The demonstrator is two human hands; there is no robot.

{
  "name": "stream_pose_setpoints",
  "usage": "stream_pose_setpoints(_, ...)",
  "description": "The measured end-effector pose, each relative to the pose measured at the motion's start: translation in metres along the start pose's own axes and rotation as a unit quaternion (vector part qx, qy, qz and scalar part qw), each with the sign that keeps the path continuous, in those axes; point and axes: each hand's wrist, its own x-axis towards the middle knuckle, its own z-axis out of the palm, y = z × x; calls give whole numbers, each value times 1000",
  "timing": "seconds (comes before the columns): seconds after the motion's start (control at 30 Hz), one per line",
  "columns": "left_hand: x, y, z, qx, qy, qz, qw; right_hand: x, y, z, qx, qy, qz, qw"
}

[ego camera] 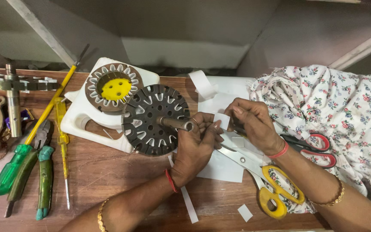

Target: The person assembles a motor stator by inserting small white rectangular pieces into the slots of a cylindrical metal component. They use scissors to cut the white pieces to size and then carefully place them into the stator slots one by one.

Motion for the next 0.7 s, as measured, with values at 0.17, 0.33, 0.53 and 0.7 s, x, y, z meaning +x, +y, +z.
stream_pose_setpoints(0.17, -3, 6, 2, -6, -4, 12, 1000, 2, 1, 0, -67, 0, -32, 997)
stream_pose_setpoints(0.33, -4, 9, 2, 5, -17, 20, 1000, 0, 3, -1, -2, -3, -3, 1000)
stream_pose_setpoints(0.53, -7, 4, 4, 32, -1, 42, 999, -1, 2, 0, -28, 5, 3, 1000)
stream_pose_setpoints(0.7, -15, -5, 5, 38, 8, 26, 999, -4, -8, 7, -97, 1, 15, 995)
